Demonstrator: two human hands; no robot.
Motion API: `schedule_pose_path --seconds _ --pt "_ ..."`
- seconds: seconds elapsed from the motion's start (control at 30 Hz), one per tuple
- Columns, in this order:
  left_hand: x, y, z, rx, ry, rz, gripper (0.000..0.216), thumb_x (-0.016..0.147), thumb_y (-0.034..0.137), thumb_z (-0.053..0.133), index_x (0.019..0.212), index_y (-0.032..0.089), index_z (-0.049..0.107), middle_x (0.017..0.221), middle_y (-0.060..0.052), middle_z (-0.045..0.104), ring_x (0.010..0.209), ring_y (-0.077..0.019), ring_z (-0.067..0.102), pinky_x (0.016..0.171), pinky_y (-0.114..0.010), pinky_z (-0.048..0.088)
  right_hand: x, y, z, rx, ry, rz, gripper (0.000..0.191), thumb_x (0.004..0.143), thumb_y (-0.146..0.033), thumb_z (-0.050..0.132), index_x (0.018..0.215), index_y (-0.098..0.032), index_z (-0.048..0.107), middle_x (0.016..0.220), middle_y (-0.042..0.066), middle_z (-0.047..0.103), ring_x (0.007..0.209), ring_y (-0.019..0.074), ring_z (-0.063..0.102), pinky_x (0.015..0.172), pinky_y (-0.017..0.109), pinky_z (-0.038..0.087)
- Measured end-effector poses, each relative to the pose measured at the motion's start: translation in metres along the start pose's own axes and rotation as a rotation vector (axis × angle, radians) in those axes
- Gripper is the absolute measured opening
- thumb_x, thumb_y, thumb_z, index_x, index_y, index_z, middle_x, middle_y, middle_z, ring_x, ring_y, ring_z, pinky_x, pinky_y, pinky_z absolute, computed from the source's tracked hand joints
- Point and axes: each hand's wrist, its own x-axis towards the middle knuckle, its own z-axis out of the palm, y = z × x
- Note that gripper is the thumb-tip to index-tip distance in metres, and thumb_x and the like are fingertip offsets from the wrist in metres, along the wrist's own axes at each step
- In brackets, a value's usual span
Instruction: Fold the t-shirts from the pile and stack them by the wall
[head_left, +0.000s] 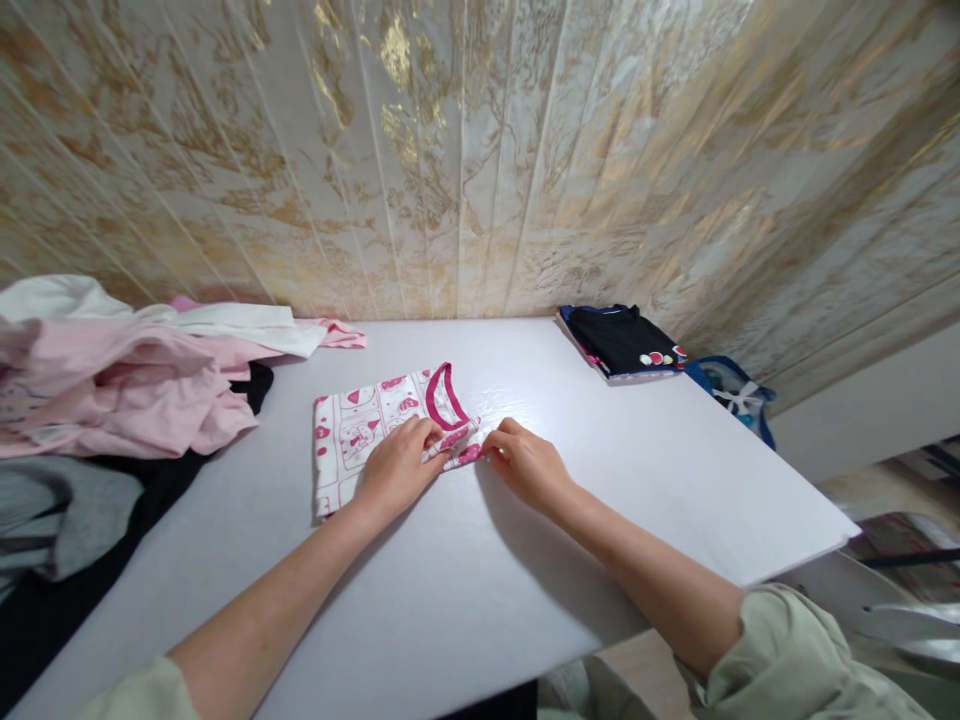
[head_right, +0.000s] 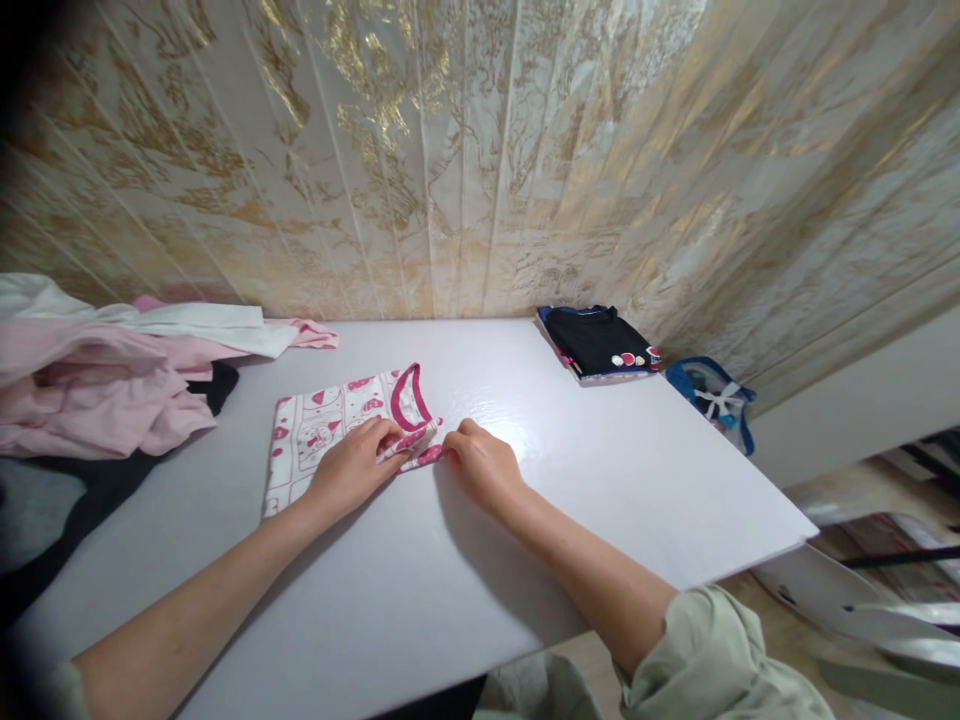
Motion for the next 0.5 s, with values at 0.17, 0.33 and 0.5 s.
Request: schedule_pose_path --seconds 0.17,0.33,0.5 --pt "0.005 -0.003 -0.001 -0.154 0.077 -0.181 0.018 0.086 0.041 0.049 0.084 0.024 0.054 0.077 0.003 0.06 0.071 -0.0169 0.055 0.063 -0.026 0.035 0.001 -0.001 -0.008 -0.008 0.035 0.031 0.021 0.089 -0.01 0.052 0.096 -0.023 0.067 0.103 0.002 0.061 0.082 0.0123 0.059 0.068 0.022 0.039" --pt "0.012 -0.013 -0.007 -0.405 0.183 -0.239 0.026 0.082 0.046 0.05 0.072 0.022 0.05 0.065 0.005 0.051 0.065 -0.0148 0.049 0.06 -0.025 0.036 0.004 -0.003 0.001 0.025 0.12 -0.107 0.026 0.087 -0.007 0.053 0.101 -0.023 0.067 0.104 0.004 0.062 0.099 0.0167 0.057 0.083 0.026 0.043" --pt "0.01 -0.011 -0.009 -0.433 0.166 -0.21 0.028 0.081 0.046 0.053 0.069 0.022 0.048 0.063 0.006 0.049 0.063 -0.0139 0.047 0.06 -0.025 0.034 0.006 -0.007 0.006 0.059 0.273 -0.199 0.015 0.089 -0.013 0.055 0.095 -0.021 0.066 0.113 0.008 0.058 0.101 0.0186 0.055 0.087 0.03 0.044"
